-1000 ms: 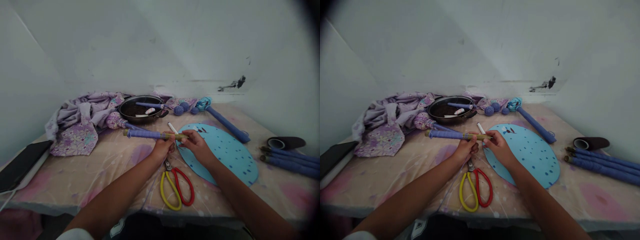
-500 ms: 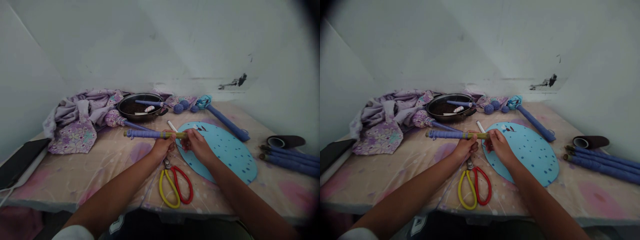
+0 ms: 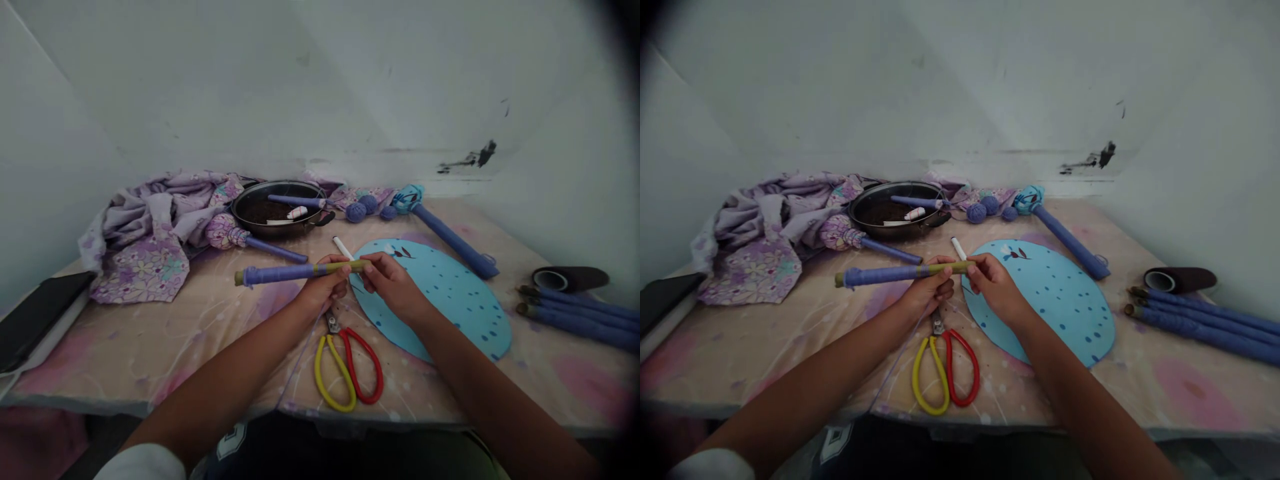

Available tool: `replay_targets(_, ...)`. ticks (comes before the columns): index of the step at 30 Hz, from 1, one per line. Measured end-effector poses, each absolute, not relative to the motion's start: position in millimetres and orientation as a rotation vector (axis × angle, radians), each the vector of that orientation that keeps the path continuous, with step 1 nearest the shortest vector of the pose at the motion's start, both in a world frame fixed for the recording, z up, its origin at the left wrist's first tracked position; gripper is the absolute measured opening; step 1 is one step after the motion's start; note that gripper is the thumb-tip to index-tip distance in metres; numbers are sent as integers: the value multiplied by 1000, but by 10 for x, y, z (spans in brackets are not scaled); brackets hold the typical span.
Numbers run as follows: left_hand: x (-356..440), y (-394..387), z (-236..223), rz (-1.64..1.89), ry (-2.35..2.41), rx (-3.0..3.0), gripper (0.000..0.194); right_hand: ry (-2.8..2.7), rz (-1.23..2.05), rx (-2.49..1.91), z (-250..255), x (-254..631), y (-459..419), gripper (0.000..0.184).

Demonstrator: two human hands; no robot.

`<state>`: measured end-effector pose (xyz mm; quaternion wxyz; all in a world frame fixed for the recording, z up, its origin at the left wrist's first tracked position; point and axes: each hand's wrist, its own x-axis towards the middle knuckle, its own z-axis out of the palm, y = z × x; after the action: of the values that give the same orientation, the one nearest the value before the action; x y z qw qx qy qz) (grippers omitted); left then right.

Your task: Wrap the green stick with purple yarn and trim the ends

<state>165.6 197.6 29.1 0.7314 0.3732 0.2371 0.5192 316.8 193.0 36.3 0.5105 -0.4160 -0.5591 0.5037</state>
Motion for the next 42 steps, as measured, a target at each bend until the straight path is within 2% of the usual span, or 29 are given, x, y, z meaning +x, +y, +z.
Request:
replay_targets(3, 1657, 1976, 297, 1129, 519, 826, 43, -1347, 1183, -894, 368, 3190, 1920, 32)
replay_targets(8, 1668, 1974, 282, 1135, 514, 871, 41, -1292, 1413, -967, 421, 3177, 1867, 30)
replay_targets(11, 1652, 1983, 268, 1095, 504, 890, 43, -1335, 1314, -1037, 424, 3142, 1874, 32)
replay_targets(15, 1620, 1997, 272, 1048, 449, 856, 48, -1352, 1165, -898, 399, 3143, 1900, 31)
replay_targets(19, 1632, 1989, 277, 1060, 457, 878, 43, -1288, 1255, -906, 391, 3175, 1891, 29)
replay_targets(23, 1649, 1971, 290, 1057, 484, 905, 39, -1266, 1312, -1046, 387, 3159, 1875, 35)
replay_targets(29, 1639, 1963, 324, 1059, 510, 882, 41, -1416, 1185, -935, 366, 3138, 1891, 23)
replay_targets(33, 1657, 1971, 303, 1061, 504, 894, 43, -1297, 1288, -950, 379, 3153, 1875, 23)
replay_targets(36, 1662, 1975, 286, 1056, 510, 914, 42, -1266, 1362, -1062, 391, 3153, 1860, 32)
replay_targets(42, 1639, 1961, 302, 1048, 521, 902, 47, -1384, 1192, -916, 376, 3157, 1882, 27)
